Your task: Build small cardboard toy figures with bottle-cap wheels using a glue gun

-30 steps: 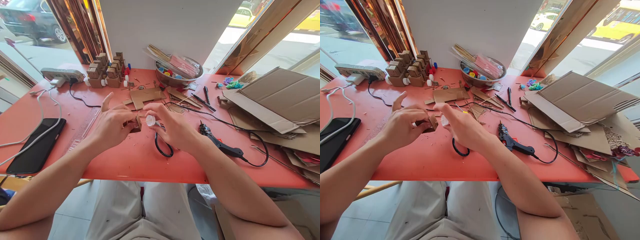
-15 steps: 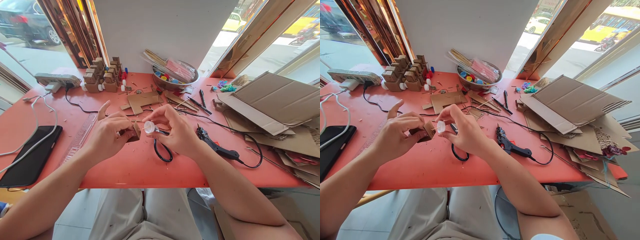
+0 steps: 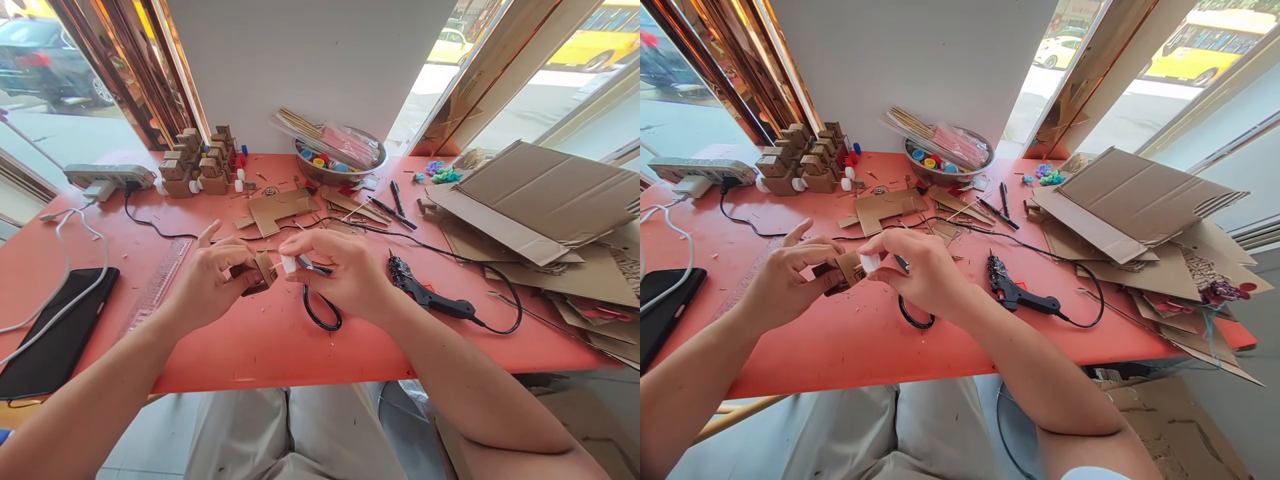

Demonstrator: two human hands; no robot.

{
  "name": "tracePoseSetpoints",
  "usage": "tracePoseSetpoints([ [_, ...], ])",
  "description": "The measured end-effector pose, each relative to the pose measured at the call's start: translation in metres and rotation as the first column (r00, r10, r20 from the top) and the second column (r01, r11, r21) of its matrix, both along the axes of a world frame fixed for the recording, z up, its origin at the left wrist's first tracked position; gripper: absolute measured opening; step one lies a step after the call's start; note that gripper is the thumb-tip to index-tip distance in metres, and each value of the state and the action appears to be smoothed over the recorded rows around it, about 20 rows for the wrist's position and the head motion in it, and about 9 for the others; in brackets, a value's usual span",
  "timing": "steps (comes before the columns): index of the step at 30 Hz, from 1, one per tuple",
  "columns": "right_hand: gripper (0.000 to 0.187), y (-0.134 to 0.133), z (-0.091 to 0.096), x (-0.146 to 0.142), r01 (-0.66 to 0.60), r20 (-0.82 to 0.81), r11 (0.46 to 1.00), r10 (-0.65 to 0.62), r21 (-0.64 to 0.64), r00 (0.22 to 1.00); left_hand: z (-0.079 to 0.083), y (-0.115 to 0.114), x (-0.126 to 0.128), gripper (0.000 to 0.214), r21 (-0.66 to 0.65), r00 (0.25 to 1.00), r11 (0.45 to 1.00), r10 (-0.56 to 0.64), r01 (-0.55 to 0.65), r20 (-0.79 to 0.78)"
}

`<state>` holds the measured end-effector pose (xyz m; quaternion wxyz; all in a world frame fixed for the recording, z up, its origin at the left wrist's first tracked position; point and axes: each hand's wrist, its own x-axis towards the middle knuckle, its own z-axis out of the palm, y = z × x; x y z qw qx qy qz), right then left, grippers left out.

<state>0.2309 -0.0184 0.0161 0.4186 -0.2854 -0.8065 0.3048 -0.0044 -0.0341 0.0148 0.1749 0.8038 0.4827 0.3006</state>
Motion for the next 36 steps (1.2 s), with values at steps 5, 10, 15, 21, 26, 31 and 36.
tracePoseSetpoints([
  [5,0.006,-0.001,0.000,0.000,-0.066,-0.079,0.995,0.061,-0.073,0.995,0.001,-0.001,0.000,0.031,0.005,1.000,1.000,0.011,-0.011,0.021],
  [10,0.025,-0.002,-0.001,-0.002,-0.020,-0.085,0.984,0.005,-0.177,0.996,0.001,-0.002,0.001,0.030,0.038,0.998,0.999,-0.012,0.009,0.062],
  [15,0.008,0.001,-0.002,-0.003,-0.063,-0.122,0.995,0.054,-0.072,0.991,-0.002,-0.002,0.001,0.031,0.067,0.998,0.997,0.045,-0.049,0.052],
  [21,0.033,0.005,-0.006,-0.005,-0.150,-0.237,0.940,0.077,-0.308,0.969,0.000,-0.003,0.002,0.032,0.081,0.999,0.996,0.034,-0.036,0.034],
  [26,0.014,0.005,-0.009,-0.006,-0.043,-0.143,0.990,0.024,-0.132,0.989,-0.002,0.000,-0.002,0.031,0.068,0.999,0.996,0.052,-0.052,-0.012],
  [31,0.037,0.006,-0.008,-0.008,-0.090,-0.166,0.939,0.035,-0.331,0.985,-0.003,0.002,-0.004,0.030,0.083,0.997,0.995,0.057,-0.053,-0.051],
  [36,0.036,0.009,-0.010,-0.009,-0.139,-0.232,0.938,0.066,-0.318,0.971,-0.006,0.002,-0.003,0.031,0.089,0.999,0.995,0.042,-0.042,-0.002],
])
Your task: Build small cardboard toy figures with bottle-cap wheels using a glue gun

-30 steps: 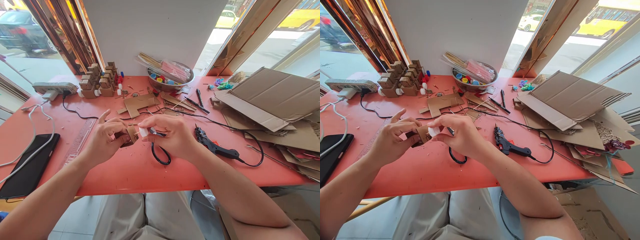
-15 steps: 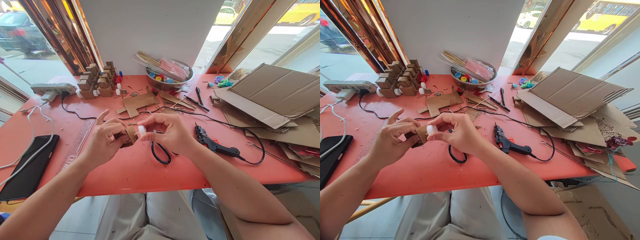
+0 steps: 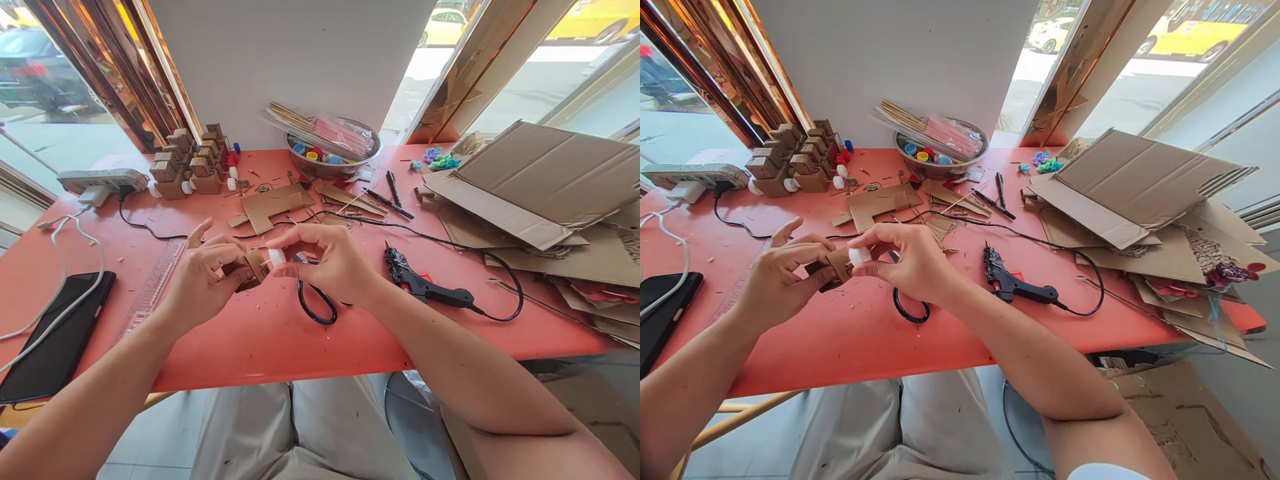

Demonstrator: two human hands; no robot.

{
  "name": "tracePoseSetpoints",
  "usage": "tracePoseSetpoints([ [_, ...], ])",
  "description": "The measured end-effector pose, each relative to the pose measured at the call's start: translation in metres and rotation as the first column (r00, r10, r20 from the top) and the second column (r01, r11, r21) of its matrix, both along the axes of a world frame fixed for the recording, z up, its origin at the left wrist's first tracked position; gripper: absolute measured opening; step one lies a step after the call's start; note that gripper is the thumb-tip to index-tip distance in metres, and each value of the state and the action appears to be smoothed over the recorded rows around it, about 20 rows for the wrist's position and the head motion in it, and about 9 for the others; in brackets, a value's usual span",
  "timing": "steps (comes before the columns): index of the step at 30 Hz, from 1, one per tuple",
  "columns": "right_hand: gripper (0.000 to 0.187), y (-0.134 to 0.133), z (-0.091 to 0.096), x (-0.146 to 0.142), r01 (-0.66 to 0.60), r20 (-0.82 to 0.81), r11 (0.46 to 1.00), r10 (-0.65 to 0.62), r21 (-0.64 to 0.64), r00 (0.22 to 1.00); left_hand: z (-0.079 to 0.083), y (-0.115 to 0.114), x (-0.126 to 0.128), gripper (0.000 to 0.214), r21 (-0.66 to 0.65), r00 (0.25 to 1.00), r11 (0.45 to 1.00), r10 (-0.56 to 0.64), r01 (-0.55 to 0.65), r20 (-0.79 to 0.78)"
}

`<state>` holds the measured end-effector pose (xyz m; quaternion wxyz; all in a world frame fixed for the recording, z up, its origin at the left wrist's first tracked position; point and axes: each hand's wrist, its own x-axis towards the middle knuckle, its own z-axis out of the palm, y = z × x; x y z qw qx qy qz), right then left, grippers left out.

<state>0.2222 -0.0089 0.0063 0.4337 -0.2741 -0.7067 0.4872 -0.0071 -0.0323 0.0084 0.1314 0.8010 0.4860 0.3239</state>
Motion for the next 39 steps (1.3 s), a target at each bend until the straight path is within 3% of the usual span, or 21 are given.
tracePoseSetpoints([
  [3,0.024,-0.0004,0.0008,0.0000,0.032,0.046,0.997,-0.036,0.070,0.998,-0.0031,-0.0004,0.0005,0.030,0.020,0.999,1.000,-0.002,0.002,0.037],
  [8,0.036,-0.0025,0.0035,-0.0011,0.010,0.082,0.998,-0.005,-0.058,0.997,-0.0064,-0.0014,0.0014,0.029,0.058,1.000,0.998,0.004,-0.006,0.021],
  [12,0.011,-0.0051,0.0047,-0.0018,0.116,0.171,0.976,-0.148,0.186,0.974,-0.0081,-0.0010,0.0032,0.031,0.056,0.999,0.998,0.024,-0.026,0.033],
  [14,0.009,-0.0054,0.0048,-0.0024,0.135,0.182,0.964,-0.178,0.227,0.967,-0.0075,-0.0009,0.0037,0.032,0.047,0.999,0.998,0.031,-0.032,0.032],
  [17,0.024,-0.0033,0.0038,-0.0040,0.082,0.111,0.996,-0.080,-0.018,0.991,-0.0047,-0.0013,0.0040,0.032,0.039,0.999,0.999,0.029,-0.030,0.019],
  [20,0.042,0.0001,0.0017,-0.0053,-0.010,0.018,0.975,0.014,-0.223,1.000,-0.0036,-0.0017,0.0042,0.030,0.035,1.000,0.999,0.030,-0.030,0.006],
  [22,0.036,0.0009,0.0006,-0.0051,0.012,0.012,0.987,-0.010,-0.159,1.000,-0.0048,-0.0014,0.0043,0.032,0.049,0.999,0.998,0.038,-0.039,0.017],
  [25,0.011,-0.0007,0.0001,-0.0039,0.091,0.065,0.993,-0.096,0.071,0.993,-0.0068,-0.0006,0.0038,0.033,0.065,0.998,0.996,0.053,-0.054,0.016],
  [27,0.009,-0.0020,0.0006,-0.0035,0.095,0.094,0.987,-0.108,0.129,0.990,-0.0065,-0.0006,0.0028,0.033,0.070,0.998,0.996,0.061,-0.061,-0.004],
  [30,0.023,-0.0022,0.0012,-0.0050,0.062,0.048,0.998,-0.061,-0.023,0.997,-0.0034,-0.0015,0.0019,0.034,0.093,0.997,0.994,0.054,-0.049,-0.048],
  [32,0.039,-0.0015,0.0011,-0.0068,0.003,0.008,0.984,-0.001,-0.177,1.000,-0.0011,-0.0026,0.0023,0.034,0.110,0.997,0.993,0.043,-0.035,-0.069],
  [34,0.044,-0.0013,0.0006,-0.0083,-0.020,-0.004,0.969,0.019,-0.247,1.000,0.0002,-0.0037,0.0033,0.035,0.128,0.997,0.991,0.038,-0.030,-0.060],
  [36,0.035,-0.0023,0.0000,-0.0087,0.036,0.033,0.983,-0.030,-0.183,0.999,0.0003,-0.0042,0.0041,0.035,0.139,0.998,0.990,0.033,-0.026,-0.046],
  [39,0.013,-0.0051,-0.0004,-0.0075,0.133,0.115,0.989,-0.140,0.070,0.983,-0.0004,-0.0039,0.0038,0.035,0.141,0.998,0.990,0.038,-0.031,-0.048],
])
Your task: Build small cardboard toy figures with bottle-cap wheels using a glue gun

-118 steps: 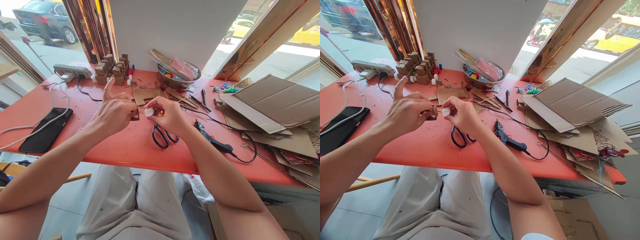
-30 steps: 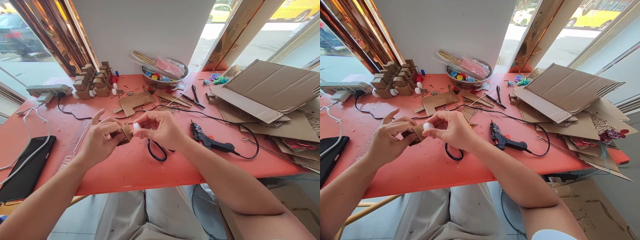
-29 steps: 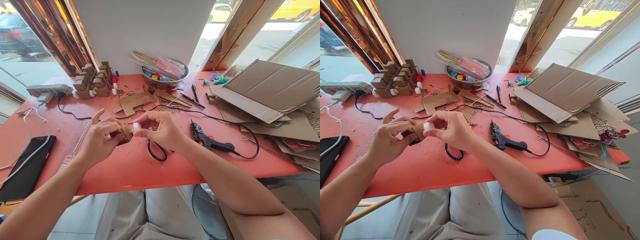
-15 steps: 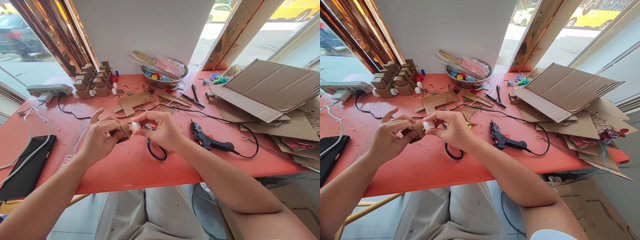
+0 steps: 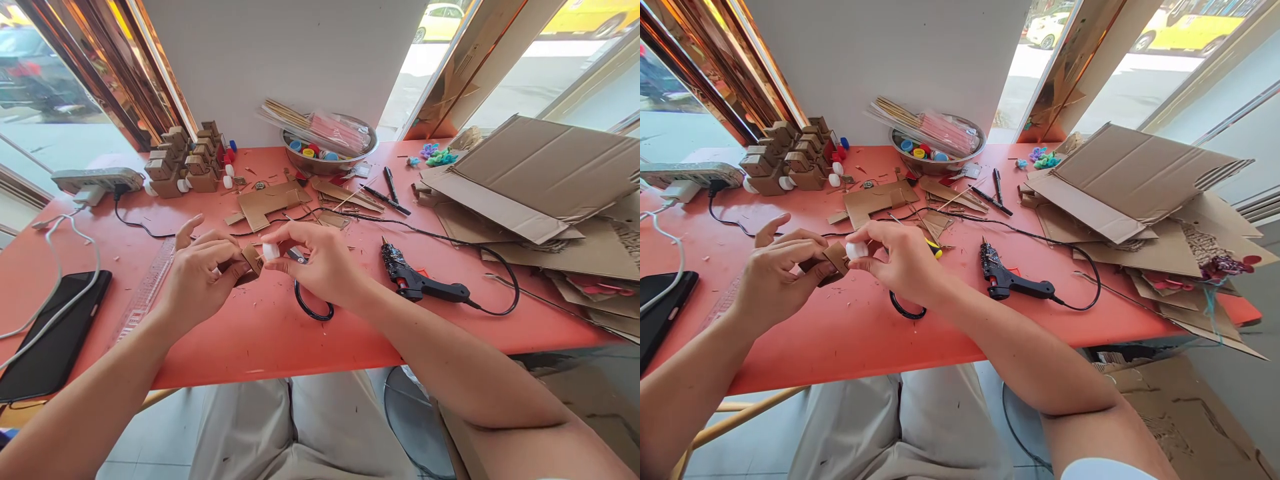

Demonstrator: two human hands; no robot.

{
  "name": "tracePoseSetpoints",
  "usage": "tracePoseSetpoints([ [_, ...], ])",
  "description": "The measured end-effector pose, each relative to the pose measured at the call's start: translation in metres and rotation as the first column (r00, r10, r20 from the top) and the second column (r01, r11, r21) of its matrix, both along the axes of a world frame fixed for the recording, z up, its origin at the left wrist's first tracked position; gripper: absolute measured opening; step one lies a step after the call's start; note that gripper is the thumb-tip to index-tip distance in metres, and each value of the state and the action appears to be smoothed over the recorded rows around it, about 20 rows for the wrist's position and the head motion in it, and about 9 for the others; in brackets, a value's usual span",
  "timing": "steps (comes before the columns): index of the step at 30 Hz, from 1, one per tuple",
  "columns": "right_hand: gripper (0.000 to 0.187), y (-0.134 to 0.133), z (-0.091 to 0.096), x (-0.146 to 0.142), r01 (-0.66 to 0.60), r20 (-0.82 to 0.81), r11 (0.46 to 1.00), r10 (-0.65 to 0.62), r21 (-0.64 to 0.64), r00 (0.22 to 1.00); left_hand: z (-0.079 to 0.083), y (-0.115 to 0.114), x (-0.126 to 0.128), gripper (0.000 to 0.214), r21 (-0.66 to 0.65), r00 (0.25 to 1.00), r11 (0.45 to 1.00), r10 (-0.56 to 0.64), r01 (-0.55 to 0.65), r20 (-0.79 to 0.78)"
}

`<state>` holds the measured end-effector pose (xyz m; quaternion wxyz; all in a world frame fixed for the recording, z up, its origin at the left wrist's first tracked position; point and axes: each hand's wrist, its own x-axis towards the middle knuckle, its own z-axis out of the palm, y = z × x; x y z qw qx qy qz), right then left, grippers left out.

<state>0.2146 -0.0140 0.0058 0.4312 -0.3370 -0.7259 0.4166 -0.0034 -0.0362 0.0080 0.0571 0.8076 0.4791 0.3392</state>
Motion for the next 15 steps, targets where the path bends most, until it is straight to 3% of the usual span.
tracePoseSetpoints([
  [2,0.018,-0.0008,-0.0002,0.0012,-0.003,0.044,0.993,-0.002,0.116,0.999,-0.0001,0.0008,-0.0009,0.036,0.001,1.000,1.000,0.005,-0.005,-0.003],
  [4,0.019,0.0002,-0.0009,0.0017,-0.028,0.036,0.990,0.023,0.136,0.999,0.0006,0.0016,-0.0017,0.036,-0.004,1.000,1.000,0.009,-0.009,-0.003],
  [7,0.014,0.0038,-0.0025,0.0010,-0.072,-0.055,0.997,0.071,-0.014,0.996,0.0024,0.0019,-0.0018,0.034,-0.029,1.000,1.000,0.005,-0.005,-0.012],
  [9,0.031,0.0059,-0.0036,0.0004,-0.131,-0.120,0.978,0.112,-0.164,0.986,0.0029,0.0014,-0.0013,0.033,-0.043,1.000,0.999,-0.004,0.003,-0.019],
  [11,0.041,0.0069,-0.0043,0.0002,-0.154,-0.140,0.961,0.124,-0.229,0.982,0.0021,0.0011,-0.0009,0.033,-0.050,1.000,0.999,-0.007,0.006,-0.020],
  [15,0.014,0.0059,-0.0041,0.0013,-0.071,-0.035,0.997,0.070,-0.017,0.997,-0.0026,0.0016,-0.0006,0.035,-0.059,1.000,0.998,0.014,-0.014,0.004],
])
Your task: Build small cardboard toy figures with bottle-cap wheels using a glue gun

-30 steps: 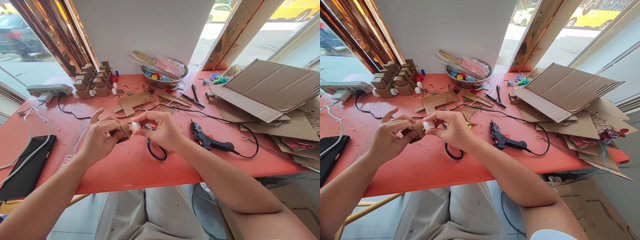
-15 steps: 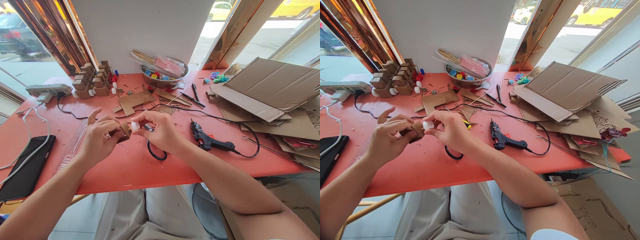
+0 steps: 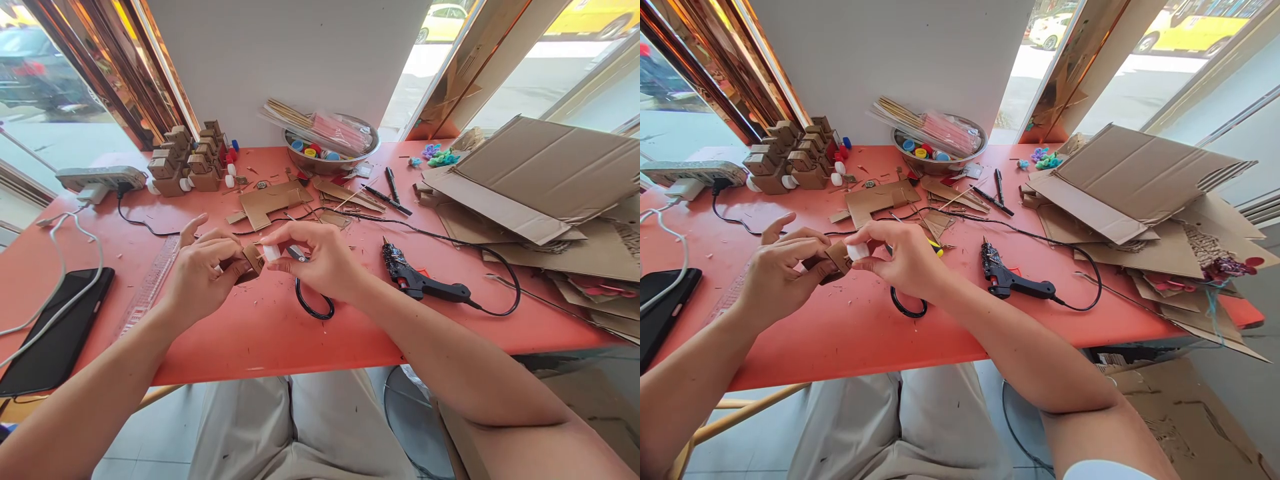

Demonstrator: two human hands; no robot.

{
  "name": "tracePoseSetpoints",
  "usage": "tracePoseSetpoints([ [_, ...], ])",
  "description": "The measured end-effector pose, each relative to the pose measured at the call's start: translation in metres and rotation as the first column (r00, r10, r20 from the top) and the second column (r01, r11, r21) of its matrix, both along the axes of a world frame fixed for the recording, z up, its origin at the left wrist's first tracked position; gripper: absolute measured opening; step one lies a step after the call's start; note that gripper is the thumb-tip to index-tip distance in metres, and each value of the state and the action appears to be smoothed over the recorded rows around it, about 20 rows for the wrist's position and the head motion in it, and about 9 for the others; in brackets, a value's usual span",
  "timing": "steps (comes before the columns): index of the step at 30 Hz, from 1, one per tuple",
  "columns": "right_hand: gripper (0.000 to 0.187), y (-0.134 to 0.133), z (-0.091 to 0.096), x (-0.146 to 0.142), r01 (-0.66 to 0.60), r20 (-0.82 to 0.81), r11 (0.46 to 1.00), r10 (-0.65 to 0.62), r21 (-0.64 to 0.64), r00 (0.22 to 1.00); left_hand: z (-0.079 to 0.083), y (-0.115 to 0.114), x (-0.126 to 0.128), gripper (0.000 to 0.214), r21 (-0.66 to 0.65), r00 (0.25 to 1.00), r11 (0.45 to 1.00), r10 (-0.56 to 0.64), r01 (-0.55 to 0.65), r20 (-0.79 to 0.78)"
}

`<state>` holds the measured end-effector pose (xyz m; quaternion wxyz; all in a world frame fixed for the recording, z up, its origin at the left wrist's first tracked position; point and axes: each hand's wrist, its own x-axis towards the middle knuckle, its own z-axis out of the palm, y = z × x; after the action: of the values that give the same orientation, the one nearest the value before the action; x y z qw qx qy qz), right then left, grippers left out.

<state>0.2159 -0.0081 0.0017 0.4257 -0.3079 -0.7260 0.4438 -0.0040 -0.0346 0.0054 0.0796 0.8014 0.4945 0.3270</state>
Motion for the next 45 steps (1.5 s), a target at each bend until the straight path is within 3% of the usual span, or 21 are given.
tracePoseSetpoints([
  [3,0.015,-0.0011,0.0009,0.0002,0.006,0.047,0.996,-0.010,0.086,0.999,-0.0017,0.0003,0.0004,0.035,0.017,1.000,1.000,0.003,-0.003,0.014],
  [5,0.012,-0.0011,0.0014,-0.0006,-0.002,0.014,1.000,0.002,0.010,1.000,-0.0010,0.0000,0.0008,0.035,0.032,1.000,0.999,-0.006,0.005,0.013],
  [8,0.035,-0.0003,0.0014,-0.0023,-0.083,-0.075,0.978,0.070,-0.192,0.995,0.0009,-0.0010,0.0010,0.034,0.032,1.000,0.999,-0.005,0.005,0.009],
  [10,0.040,0.0000,0.0008,-0.0029,-0.105,-0.081,0.967,0.089,-0.233,0.993,0.0014,-0.0012,0.0011,0.033,0.014,1.000,1.000,0.003,-0.003,0.003],
  [14,0.012,-0.0012,-0.0012,-0.0015,0.033,0.051,0.998,-0.036,0.055,0.998,0.0000,-0.0004,0.0017,0.034,-0.016,1.000,1.000,0.016,-0.016,0.012],
  [17,0.015,-0.0022,-0.0022,-0.0005,0.043,0.103,0.985,-0.061,0.169,0.993,-0.0005,0.0003,0.0019,0.034,-0.020,1.000,1.000,0.019,-0.018,0.023],
  [23,0.022,-0.0005,-0.0035,-0.0038,-0.057,-0.022,0.986,0.054,-0.158,0.998,-0.0004,0.0008,0.0005,0.031,-0.020,1.000,1.000,0.007,-0.006,0.014],
  [27,0.015,0.0009,-0.0040,-0.0037,-0.012,0.020,1.000,0.013,-0.026,1.000,-0.0059,0.0020,0.0005,0.031,-0.006,0.998,1.000,0.006,-0.005,0.056],
  [31,0.023,0.0010,-0.0028,-0.0026,-0.020,0.024,0.998,0.019,0.062,1.000,-0.0071,0.0021,-0.0001,0.030,-0.001,0.999,1.000,0.017,-0.017,0.030],
  [35,0.014,0.0000,-0.0011,-0.0035,-0.066,-0.035,0.990,0.062,-0.128,0.997,-0.0016,-0.0001,0.0001,0.033,0.016,1.000,1.000,0.000,0.000,-0.006],
  [37,0.021,-0.0005,-0.0008,-0.0040,-0.093,-0.047,0.973,0.085,-0.213,0.995,0.0000,-0.0006,0.0008,0.035,0.036,1.000,0.999,-0.014,0.014,-0.005],
  [39,0.019,-0.0008,-0.0011,-0.0039,-0.065,-0.004,0.984,0.065,-0.166,0.998,-0.0004,0.0003,0.0015,0.035,0.051,1.000,0.998,-0.027,0.026,0.007],
  [41,0.012,-0.0010,-0.0014,-0.0033,-0.011,0.052,1.000,0.012,-0.025,0.999,-0.0025,0.0020,0.0017,0.033,0.062,0.999,0.997,-0.039,0.037,0.022],
  [43,0.017,-0.0010,-0.0020,-0.0028,0.017,0.069,0.996,-0.024,0.090,0.997,-0.0048,0.0033,0.0016,0.032,0.081,0.998,0.996,-0.044,0.040,0.038],
  [45,0.019,-0.0011,-0.0030,-0.0031,0.007,0.054,0.996,-0.012,0.091,0.998,-0.0063,0.0036,0.0011,0.032,0.102,0.998,0.994,-0.049,0.044,0.047],
])
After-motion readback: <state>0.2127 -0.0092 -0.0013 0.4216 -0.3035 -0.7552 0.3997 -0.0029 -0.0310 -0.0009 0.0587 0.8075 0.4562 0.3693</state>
